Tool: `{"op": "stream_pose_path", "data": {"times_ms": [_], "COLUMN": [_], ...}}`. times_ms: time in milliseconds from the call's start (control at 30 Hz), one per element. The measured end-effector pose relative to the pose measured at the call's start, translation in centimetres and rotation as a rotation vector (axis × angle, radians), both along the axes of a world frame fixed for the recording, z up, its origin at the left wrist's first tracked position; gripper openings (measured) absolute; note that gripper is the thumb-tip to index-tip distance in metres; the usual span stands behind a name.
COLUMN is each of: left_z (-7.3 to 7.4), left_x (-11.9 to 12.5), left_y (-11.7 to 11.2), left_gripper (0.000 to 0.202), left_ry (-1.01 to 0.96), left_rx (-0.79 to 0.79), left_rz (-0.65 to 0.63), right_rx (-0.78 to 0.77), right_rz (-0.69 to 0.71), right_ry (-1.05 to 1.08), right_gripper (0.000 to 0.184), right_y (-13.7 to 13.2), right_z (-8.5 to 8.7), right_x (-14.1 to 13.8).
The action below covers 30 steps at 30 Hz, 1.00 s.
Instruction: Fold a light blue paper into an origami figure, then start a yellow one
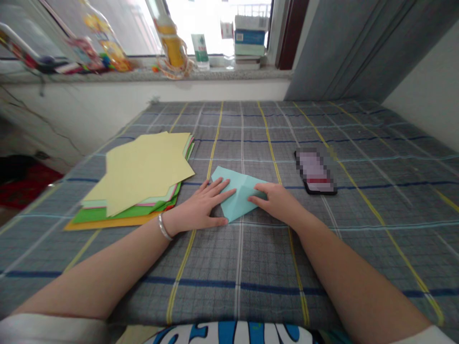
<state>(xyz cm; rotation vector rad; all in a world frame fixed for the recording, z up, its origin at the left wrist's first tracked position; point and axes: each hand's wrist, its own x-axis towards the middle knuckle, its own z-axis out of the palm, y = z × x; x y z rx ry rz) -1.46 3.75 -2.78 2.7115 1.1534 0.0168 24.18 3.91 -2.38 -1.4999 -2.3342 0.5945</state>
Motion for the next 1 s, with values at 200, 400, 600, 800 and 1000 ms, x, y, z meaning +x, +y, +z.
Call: {"op": "stream_pose_path", "data": {"times_ms": [200, 400, 600, 800, 1000], "left_z": [0.3, 0.1, 0.1, 0.0, -0.1], "left_x": [0.2, 0.5, 1.3, 1.4, 1.3], "left_y": [-0.1, -0.3, -0.7, -0.7, -0.7], "left_gripper": [0.081, 0.059, 0.059, 0.064, 0.066], "left_ry": [0.024, -0.048, -0.078, -0.07, -0.084], "left_rx": [-0.016, -0.014, 0.003, 0.008, -0.001], "left_rz": [0.016, 0.068, 0.132, 0.121, 0.124], "right_rx": [0.015, 0.016, 0.022, 0.047, 0.087], "right_rz": [-0.023, -0.027, -0.069, -0.074, -0.067], "right_ry": [-0.085, -0.129, -0.148, -0.165, -0.197], "right_gripper": [0.028, 0.027, 0.027, 0.027, 0.026], "right_y": [0.3, 0.5, 0.4, 0.5, 0.6], "right_z": [-0.5, -0.6, -0.6, -0.9, -1.3], "right_x": [-0.5, -0.6, -0.8, -0.7, -0.7]}}
